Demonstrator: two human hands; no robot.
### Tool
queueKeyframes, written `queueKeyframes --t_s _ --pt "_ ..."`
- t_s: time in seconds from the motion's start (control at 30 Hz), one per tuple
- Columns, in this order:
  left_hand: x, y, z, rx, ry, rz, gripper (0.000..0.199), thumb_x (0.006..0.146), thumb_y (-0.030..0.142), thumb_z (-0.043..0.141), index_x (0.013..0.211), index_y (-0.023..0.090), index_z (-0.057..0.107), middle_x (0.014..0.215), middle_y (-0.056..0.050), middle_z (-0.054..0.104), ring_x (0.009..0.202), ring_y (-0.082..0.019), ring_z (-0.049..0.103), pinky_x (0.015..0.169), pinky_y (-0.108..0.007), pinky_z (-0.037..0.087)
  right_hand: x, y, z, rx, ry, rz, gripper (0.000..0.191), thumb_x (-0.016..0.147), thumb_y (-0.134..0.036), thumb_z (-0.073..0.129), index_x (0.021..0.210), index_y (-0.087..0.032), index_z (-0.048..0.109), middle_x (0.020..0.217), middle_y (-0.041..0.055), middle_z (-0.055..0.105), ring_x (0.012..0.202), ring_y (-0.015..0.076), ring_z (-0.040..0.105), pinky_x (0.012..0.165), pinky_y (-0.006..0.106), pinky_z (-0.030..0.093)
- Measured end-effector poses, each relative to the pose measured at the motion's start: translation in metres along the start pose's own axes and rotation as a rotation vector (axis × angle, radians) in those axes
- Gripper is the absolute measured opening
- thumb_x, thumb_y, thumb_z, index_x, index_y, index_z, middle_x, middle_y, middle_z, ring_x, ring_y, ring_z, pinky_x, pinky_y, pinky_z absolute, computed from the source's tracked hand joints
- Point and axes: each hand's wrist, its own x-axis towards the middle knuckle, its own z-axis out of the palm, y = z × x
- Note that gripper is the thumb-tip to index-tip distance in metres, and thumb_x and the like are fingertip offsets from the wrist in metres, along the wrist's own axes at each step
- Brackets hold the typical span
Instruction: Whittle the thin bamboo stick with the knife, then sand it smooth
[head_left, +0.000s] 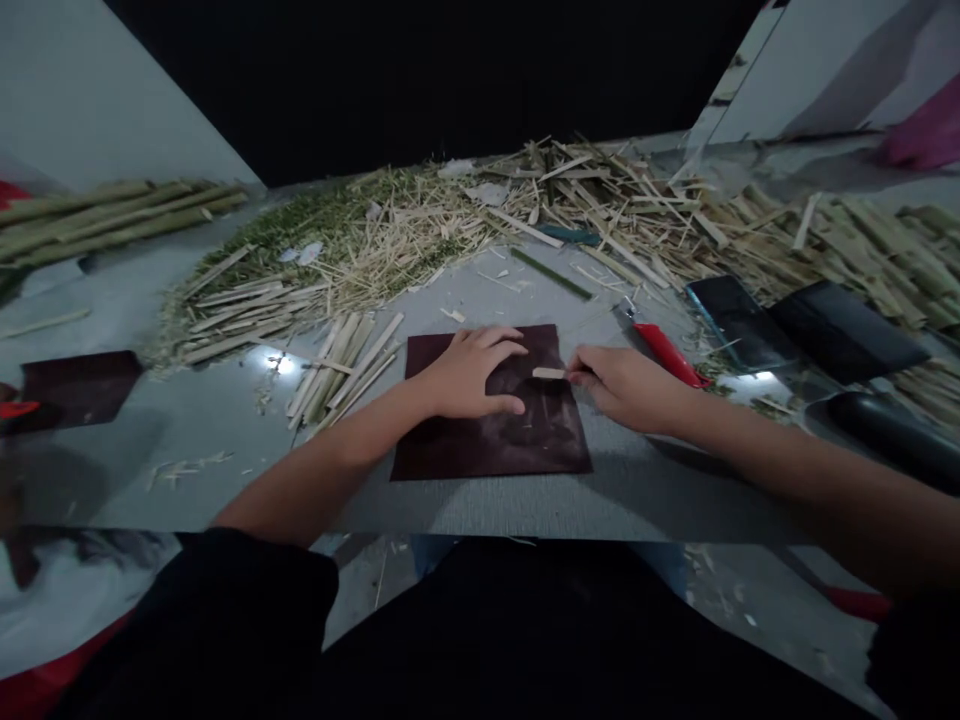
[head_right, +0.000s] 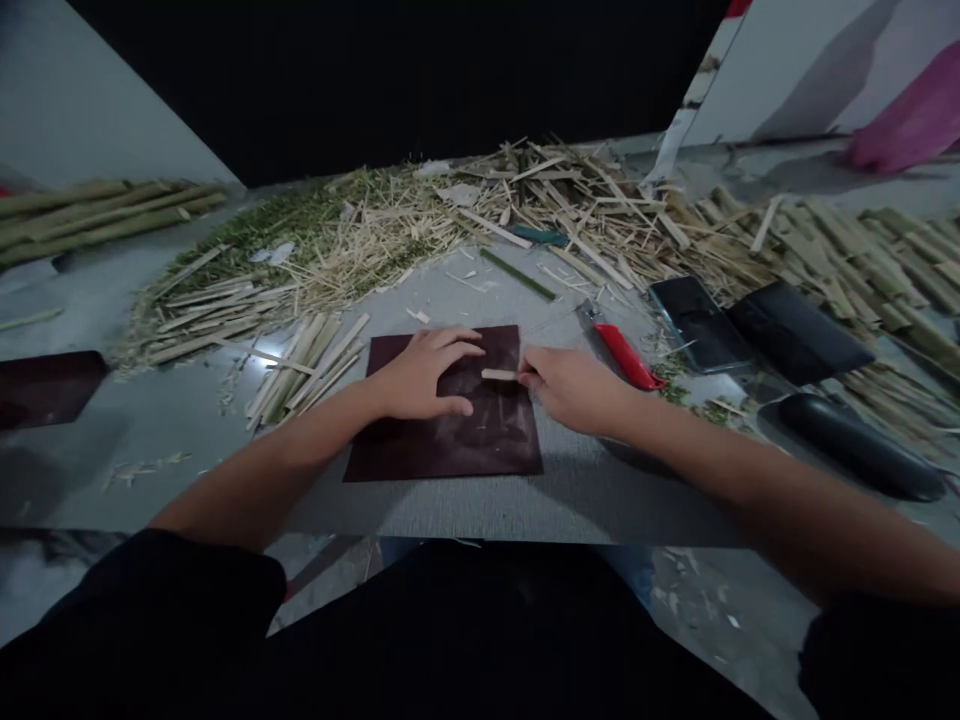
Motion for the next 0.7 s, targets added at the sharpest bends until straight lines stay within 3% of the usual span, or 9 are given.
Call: queueKeyframes --t_s 0.1,0.4,0.57,0.7 --pt "0.0 -0.006 0.013 -0.007 0.047 0.079 0.107 0.084 0.097 0.076 0.163 0.027 0.063 0.177 -0.021 0.049 0.161 -0.051 0.044 0.138 -0.066 0.021 -0.003 0.006 0.015 -0.118 0.051 -0.113 0.017 0.111 -0.027 0.051 0.105 -0.021 0.065 0.103 0.011 0.077 0.089 0.026 0.071 0.079 0.037 0.046" --pt "0.003 -0.012 0.022 -0.072 0.026 0.047 0.106 0.08 0.101 0.074 0.158 0.03 0.071 0.174 -0.018 0.053 0.159 -0.053 0.043 0.138 -0.071 0.011 -0.01 0.008 0.026 -0.339 0.095 -0.263 0.026 0.114 -0.025 0.055 0.093 -0.019 0.069 0.095 0.0096 0.072 0.087 0.0246 0.066 0.073 0.038 0.041" --pt "0.002 -0.01 0.024 -0.008 0.02 0.053 0.106 0.083 0.101 0.07 0.16 0.029 0.068 0.175 -0.018 0.051 0.161 -0.053 0.04 0.137 -0.071 0.013 -0.01 0.009 0.024 -0.367 0.068 -0.28 0.028 0.115 -0.024 0.052 0.095 -0.019 0.07 0.098 0.0097 0.074 0.09 0.0244 0.068 0.072 0.037 0.041" --pt "0.001 -0.009 0.025 0.125 -0.001 0.082 0.104 0.088 0.096 0.07 0.166 0.027 0.061 0.177 -0.021 0.049 0.16 -0.051 0.042 0.135 -0.07 0.018 -0.009 0.006 0.018 -0.268 0.05 -0.207 0.021 0.113 -0.024 0.054 0.103 -0.018 0.072 0.094 0.0091 0.074 0.08 0.0225 0.067 0.069 0.036 0.042"
